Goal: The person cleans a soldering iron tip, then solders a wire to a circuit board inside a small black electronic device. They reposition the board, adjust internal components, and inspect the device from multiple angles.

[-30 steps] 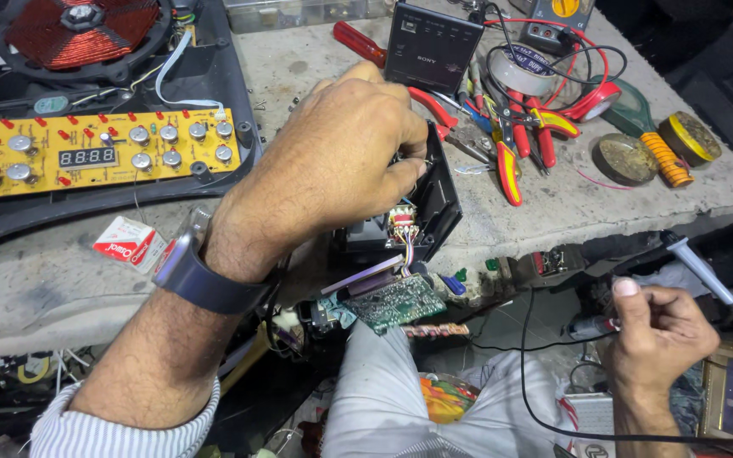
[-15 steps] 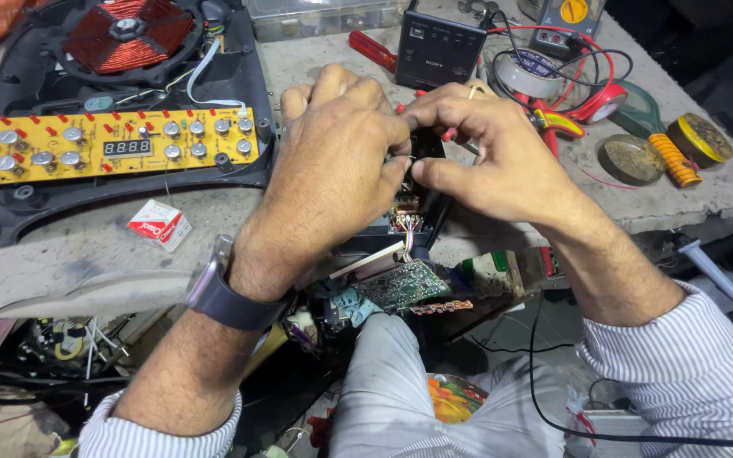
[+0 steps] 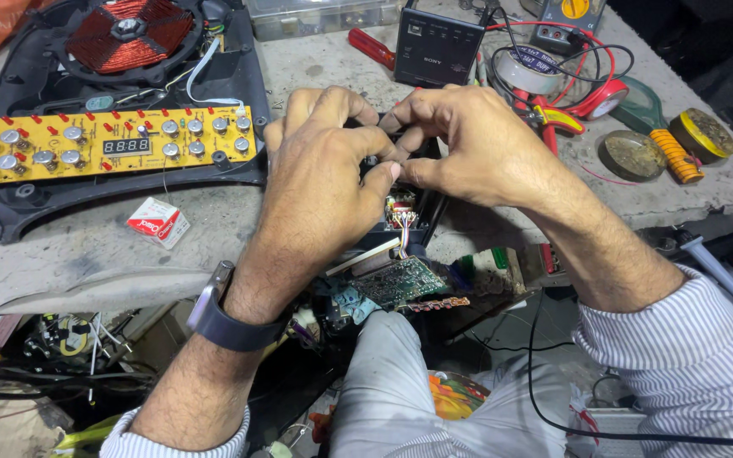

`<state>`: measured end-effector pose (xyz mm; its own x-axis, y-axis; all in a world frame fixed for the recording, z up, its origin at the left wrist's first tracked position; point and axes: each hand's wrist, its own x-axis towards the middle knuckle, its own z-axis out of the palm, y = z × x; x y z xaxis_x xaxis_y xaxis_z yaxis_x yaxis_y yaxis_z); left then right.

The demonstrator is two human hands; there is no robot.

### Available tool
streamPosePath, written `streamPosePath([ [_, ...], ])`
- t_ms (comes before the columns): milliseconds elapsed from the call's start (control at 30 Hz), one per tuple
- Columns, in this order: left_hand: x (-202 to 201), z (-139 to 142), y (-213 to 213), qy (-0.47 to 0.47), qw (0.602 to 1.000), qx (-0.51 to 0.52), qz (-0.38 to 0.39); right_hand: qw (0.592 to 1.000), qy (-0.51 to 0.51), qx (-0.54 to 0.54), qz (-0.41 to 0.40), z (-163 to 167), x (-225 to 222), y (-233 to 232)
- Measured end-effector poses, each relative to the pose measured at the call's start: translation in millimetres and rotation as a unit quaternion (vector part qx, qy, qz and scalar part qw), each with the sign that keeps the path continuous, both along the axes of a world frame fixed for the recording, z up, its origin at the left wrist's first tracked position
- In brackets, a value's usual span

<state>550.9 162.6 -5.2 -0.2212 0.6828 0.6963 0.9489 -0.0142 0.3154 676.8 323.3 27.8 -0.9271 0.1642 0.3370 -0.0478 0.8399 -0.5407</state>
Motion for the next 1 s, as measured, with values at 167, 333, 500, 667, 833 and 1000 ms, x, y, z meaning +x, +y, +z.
streamPosePath([
  [167, 8.9, 2.6, 0.8, -0.029, 1.000, 0.007, 0.004, 0.996, -0.020, 0.091, -0.014, 8.0, -0.2, -2.0],
  [333, 30.5, 4.8, -17.3, -0.023, 0.998, 0.051, 0.027, 0.995, -0.017, 0.095, 0.003, 11.1, 3.2, 2.2],
  [500, 86.4, -58.8, -57.1, 0.029, 0.977, 0.195, 0.081, 0.999, 0.000, 0.049, 0.016, 2.7, 4.6, 17.3],
  [667, 111.4, -163.4, -58.8, 0.163, 0.969, 0.142, 0.118, 0.987, 0.033, 0.142, 0.060, -2.1, 2.8, 33.8],
  [833, 73.3, -227.9, -44.9, 0.206, 0.954, 0.098, 0.192, 0.990, 0.004, 0.132, 0.045, -0.2, -2.9, 30.8],
  [1000, 66.7, -231.2, -33.2, 0.230, 0.946, 0.131, 0.186, 0.998, -0.008, 0.055, 0.023, 4.4, -0.9, 20.8],
])
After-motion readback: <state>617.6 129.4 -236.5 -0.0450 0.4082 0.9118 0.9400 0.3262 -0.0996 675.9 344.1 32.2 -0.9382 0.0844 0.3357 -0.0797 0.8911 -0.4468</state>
